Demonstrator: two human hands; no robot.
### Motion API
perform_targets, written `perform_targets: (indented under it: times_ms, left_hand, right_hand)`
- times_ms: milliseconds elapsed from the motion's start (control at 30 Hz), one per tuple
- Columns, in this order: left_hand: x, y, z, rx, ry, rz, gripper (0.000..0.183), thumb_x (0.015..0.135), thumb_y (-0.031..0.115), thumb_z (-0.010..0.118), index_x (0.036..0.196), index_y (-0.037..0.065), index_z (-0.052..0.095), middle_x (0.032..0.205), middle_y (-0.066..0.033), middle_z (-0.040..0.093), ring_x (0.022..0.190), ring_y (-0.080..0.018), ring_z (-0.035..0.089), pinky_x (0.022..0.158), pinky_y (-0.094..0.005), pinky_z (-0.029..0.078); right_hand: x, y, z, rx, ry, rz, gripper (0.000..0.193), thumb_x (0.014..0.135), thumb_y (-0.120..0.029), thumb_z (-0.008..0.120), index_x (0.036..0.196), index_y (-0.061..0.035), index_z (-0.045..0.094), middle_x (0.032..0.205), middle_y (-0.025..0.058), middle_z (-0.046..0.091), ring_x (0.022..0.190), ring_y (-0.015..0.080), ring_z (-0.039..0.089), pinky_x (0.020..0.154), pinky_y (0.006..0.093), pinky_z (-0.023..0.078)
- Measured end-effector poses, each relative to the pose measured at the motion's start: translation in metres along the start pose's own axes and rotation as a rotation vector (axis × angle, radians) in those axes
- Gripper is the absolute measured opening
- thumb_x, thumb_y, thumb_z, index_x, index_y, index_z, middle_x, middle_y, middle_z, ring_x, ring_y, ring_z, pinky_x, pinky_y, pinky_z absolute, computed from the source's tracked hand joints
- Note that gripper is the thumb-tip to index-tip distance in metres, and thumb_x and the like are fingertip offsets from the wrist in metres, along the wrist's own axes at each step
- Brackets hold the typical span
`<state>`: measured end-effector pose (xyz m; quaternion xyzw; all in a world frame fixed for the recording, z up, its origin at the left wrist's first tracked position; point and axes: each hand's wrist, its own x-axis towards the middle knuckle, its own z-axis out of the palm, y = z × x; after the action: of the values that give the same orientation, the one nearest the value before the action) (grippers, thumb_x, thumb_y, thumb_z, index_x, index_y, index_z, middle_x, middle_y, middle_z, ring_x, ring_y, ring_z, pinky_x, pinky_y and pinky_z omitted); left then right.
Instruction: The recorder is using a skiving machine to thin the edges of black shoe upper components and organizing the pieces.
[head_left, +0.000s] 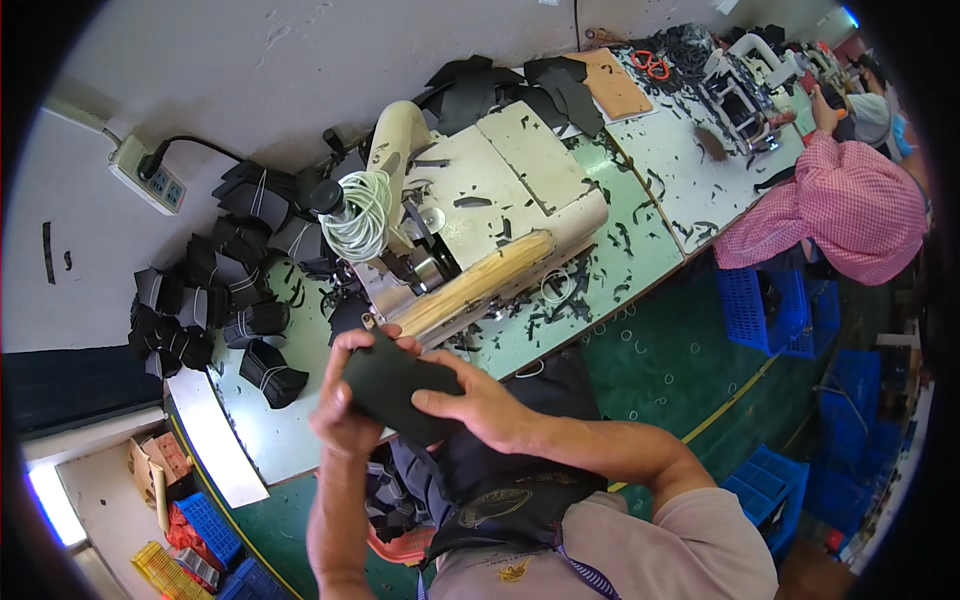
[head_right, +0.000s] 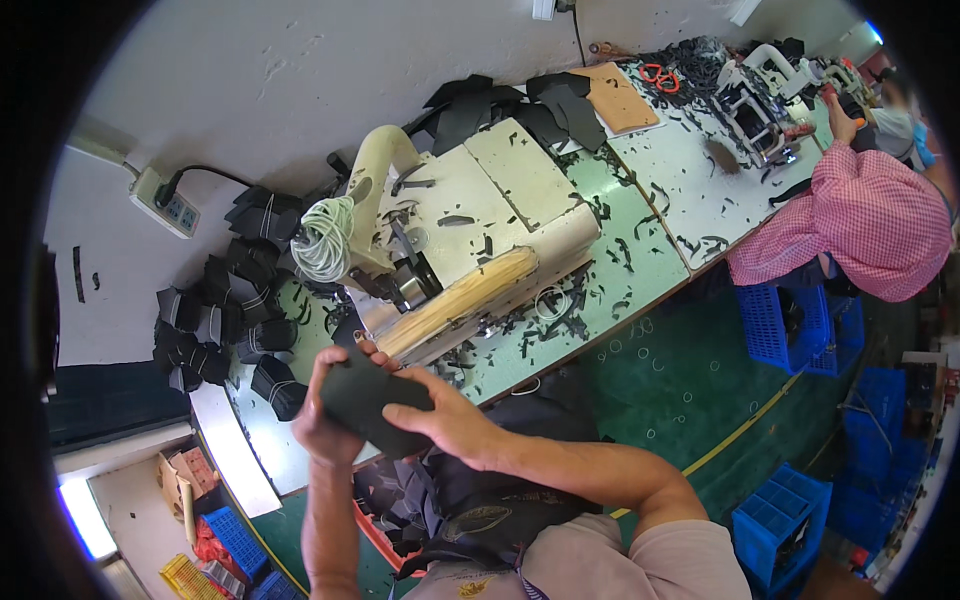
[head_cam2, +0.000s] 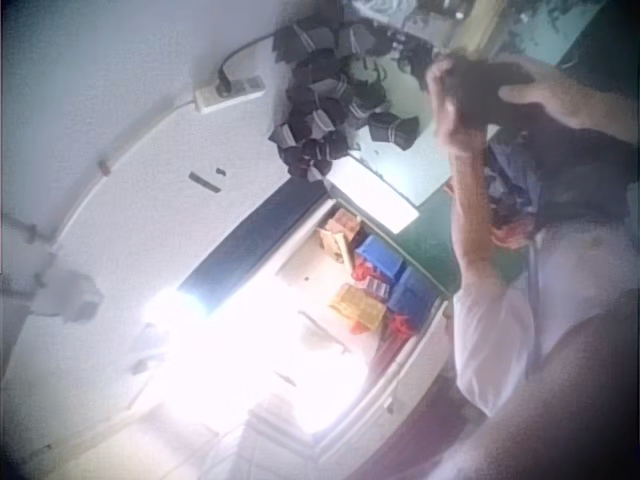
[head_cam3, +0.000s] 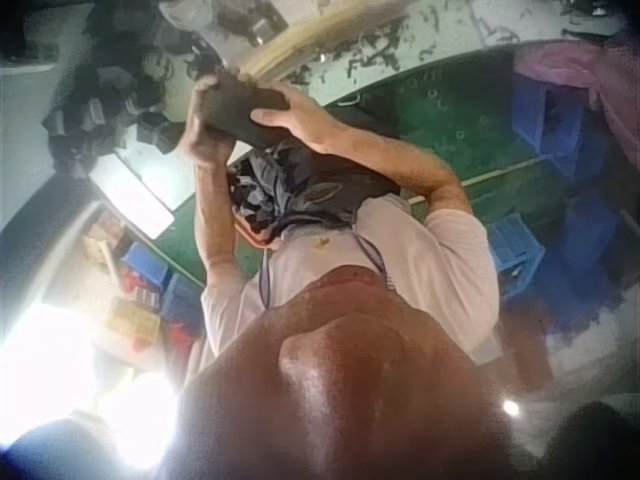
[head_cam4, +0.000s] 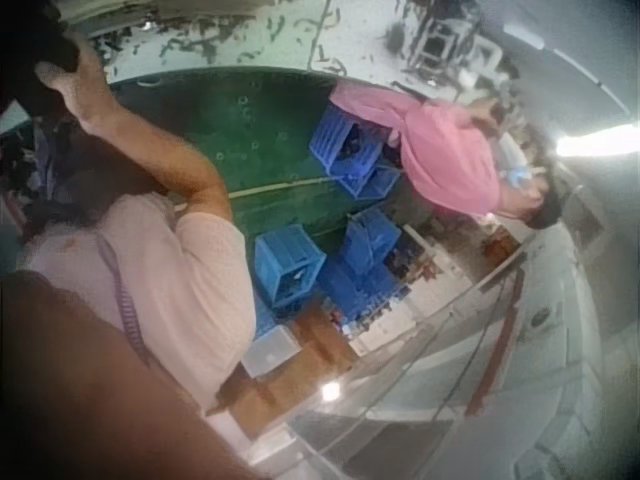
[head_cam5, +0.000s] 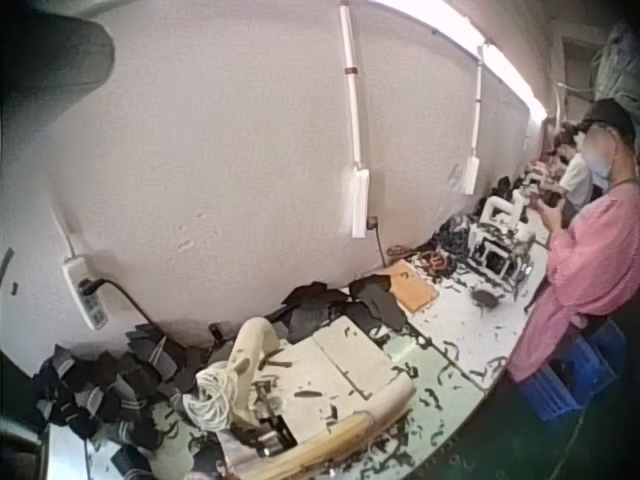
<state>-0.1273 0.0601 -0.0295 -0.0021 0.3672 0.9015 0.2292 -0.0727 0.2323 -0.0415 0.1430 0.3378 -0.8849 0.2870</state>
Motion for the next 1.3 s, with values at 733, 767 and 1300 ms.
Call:
perform_targets:
  times_ms: [733, 767, 1300]
  left_hand:
    - [0.085, 0.040, -0.032, 1.500, 0.206, -0.470, 0.037, 0.082, 0.034, 0.072, 0.105, 0.005, 0.076, 0.093, -0.0132, 0.075, 0.082, -0.0215, 0.071, 0.080, -0.0325, 0.053]
    - [0.091, 0.038, -0.030, 1.525, 0.182, -0.426, 0.037, 0.082, 0.034, 0.072, 0.105, 0.006, 0.076, 0.092, -0.0135, 0.075, 0.081, -0.0208, 0.071, 0.079, -0.0323, 0.053]
    - [0.102, 0.033, -0.020, 1.605, 0.171, -0.454, 0.036, 0.082, 0.033, 0.073, 0.105, 0.007, 0.077, 0.091, -0.0139, 0.075, 0.082, -0.0224, 0.071, 0.080, -0.0330, 0.053]
  right_hand:
    - [0.035, 0.011, -0.014, 0.112, 0.289, -0.082, 0.028, 0.101, -0.021, 0.057, 0.125, -0.0062, 0.053, 0.108, 0.0045, 0.064, 0.094, 0.0108, 0.063, 0.079, 0.0270, 0.052]
    - [0.036, 0.009, -0.013, 0.134, 0.301, -0.071, 0.028, 0.102, -0.022, 0.056, 0.125, -0.0078, 0.053, 0.108, 0.0039, 0.063, 0.094, 0.0108, 0.063, 0.077, 0.0272, 0.052]
    - [0.031, 0.012, -0.016, 0.195, 0.378, -0.290, 0.030, 0.102, -0.010, 0.053, 0.130, -0.0007, 0.049, 0.124, 0.0099, 0.061, 0.111, 0.0161, 0.060, 0.096, 0.0314, 0.048]
